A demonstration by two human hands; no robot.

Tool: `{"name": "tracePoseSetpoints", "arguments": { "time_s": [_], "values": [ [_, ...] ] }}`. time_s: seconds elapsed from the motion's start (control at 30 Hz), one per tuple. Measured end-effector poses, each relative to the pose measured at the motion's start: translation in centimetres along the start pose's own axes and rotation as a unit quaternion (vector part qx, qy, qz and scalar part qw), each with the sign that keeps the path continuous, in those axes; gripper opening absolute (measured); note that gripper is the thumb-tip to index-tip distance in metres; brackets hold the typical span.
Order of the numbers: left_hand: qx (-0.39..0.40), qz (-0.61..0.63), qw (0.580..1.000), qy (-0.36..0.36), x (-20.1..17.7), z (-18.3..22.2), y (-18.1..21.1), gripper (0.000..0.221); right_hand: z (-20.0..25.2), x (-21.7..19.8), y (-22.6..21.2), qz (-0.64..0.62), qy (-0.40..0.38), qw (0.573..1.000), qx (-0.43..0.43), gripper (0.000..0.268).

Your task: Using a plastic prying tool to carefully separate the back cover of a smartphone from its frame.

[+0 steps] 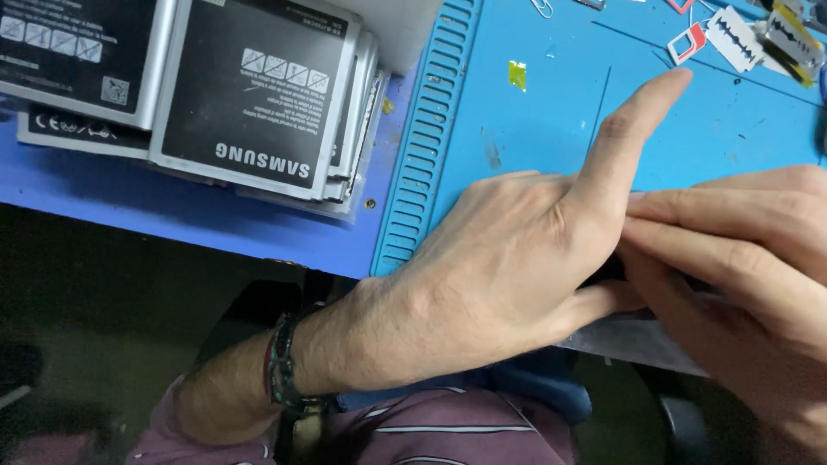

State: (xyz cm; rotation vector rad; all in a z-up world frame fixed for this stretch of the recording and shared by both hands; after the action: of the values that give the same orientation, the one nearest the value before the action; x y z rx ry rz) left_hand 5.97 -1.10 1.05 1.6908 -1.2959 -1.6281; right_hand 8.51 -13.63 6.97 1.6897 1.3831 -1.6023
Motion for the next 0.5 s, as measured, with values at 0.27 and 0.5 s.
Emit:
{"name": "tracePoseSetpoints", "arguments": {
  "time_s": [0.27,0.5],
  "values": [
    [0.033,0.011,0.999,0.027,-1.4,0.0,1.3,0.113,-2.4,-1.8,-2.7,-0.006,0.052,0.999,0.001,0.013],
    [-0.008,0.032,0.999,0.017,-2.1,-1.3,3.2,0.109,-2.8,-4.5,-1.2,-0.051,0.116,0.990,-0.053,0.021]
  ]
}}
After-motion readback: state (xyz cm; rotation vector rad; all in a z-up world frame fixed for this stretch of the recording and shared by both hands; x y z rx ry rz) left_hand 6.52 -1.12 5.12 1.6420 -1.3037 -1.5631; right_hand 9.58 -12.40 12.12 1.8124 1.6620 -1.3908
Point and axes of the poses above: each hand's wrist, its own z-axis away from the middle knuckle, its own x-axis out of the palm, y = z × x, the point moved 6 cm from there along -z, towards the middle knuckle, and after that the axes turned 8 degrees about x, right-handed, at the moved point
